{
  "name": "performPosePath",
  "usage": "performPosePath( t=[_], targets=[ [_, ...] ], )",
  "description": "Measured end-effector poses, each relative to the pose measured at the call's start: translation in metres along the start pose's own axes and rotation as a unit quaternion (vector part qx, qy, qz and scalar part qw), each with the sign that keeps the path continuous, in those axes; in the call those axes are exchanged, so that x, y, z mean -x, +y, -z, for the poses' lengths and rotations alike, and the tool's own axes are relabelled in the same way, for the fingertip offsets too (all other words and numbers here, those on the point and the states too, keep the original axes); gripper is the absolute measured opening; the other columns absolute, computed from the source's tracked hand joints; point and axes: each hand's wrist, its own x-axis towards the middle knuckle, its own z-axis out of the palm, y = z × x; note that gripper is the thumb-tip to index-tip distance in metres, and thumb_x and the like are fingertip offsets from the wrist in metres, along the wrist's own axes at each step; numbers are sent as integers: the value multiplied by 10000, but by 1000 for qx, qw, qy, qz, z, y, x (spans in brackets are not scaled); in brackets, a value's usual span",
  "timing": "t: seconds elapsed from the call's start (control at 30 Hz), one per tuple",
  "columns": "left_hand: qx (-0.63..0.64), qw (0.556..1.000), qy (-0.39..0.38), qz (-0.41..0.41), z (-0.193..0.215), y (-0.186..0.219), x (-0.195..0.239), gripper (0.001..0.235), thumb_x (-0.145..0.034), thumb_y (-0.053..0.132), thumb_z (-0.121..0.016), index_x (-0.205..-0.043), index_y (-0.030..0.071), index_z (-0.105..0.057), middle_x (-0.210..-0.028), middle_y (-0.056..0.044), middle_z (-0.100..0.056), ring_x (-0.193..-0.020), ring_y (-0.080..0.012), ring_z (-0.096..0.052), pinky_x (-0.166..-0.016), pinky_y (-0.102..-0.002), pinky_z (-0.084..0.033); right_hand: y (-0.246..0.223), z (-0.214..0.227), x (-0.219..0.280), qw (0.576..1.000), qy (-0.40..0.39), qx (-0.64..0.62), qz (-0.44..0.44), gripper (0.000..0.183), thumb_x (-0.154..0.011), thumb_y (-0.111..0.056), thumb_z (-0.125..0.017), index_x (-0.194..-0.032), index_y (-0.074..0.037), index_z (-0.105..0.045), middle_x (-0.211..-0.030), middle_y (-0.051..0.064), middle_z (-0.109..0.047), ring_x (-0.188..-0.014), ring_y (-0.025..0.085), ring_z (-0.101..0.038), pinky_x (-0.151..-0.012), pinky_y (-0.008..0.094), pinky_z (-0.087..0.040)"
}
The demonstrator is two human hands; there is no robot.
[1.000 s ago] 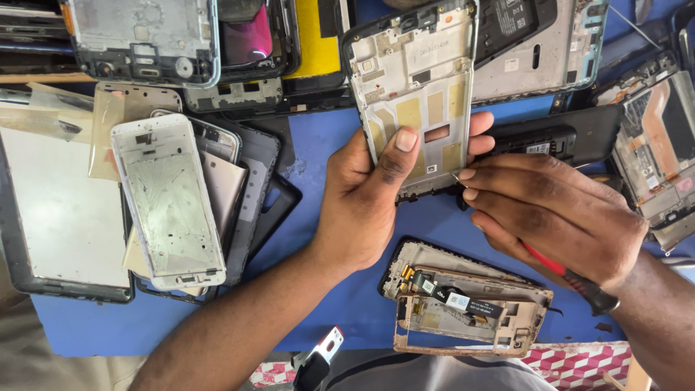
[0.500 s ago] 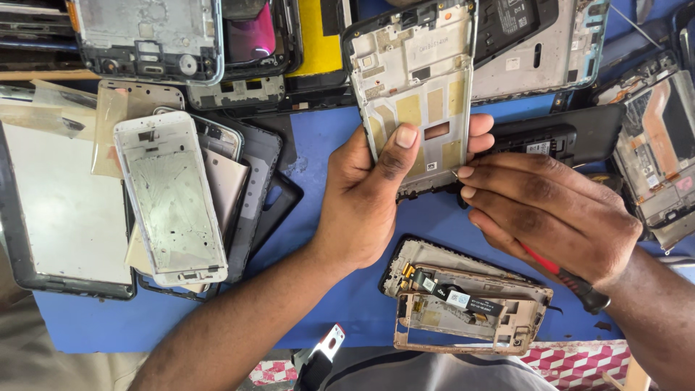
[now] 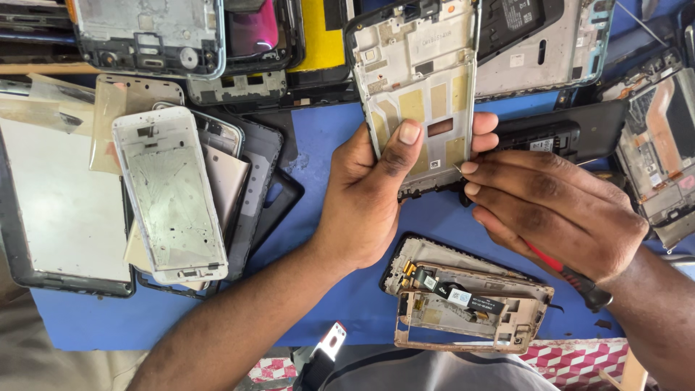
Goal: The person uses a screwdriver to remove screws from a disassembled smartphone chassis. They then pick up another phone chassis and continue unscrewing components while handling multiple phone parts on the workbench.
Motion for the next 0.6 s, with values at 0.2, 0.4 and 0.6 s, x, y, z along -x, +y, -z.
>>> performPosePath(
  t=[0.2, 0.4, 0.6],
  targets=[
    [-21, 1000, -15, -6, 2, 1, 0, 384, -1257, 271, -457, -1433, -66, -515, -1348, -229, -670, -1250, -281, -681, -1151, -415, -557, 2, 3, 1, 1000, -2, 2, 9, 174, -807, -8, -828, -923, 73, -727, -973, 197, -736, -965, 334, -750, -837, 400, -646],
    [-18, 999, -36, 18, -2, 2, -3, 391, -1233, 249, -426, -1491, -45, -443, -1386, -231, -642, -1263, -299, -668, -1148, -426, -547, 6, 4, 18, 994, 55, -31, 86, 333, -847, -268, -796, -936, 39, -703, -985, 207, -718, -938, 328, -747, -767, 407, -633],
    [-33, 996, -76, 43, -6, 4, -1, 394, -1222, 228, -425, -1513, -38, -421, -1422, -225, -617, -1297, -300, -649, -1172, -430, -533, -11, 23, 26, 996, 61, -58, 30, 313, -848, -171, -833, -992, 53, -670, -1100, 217, -649, -1000, 378, -730, -834, 455, -659]
  ],
)
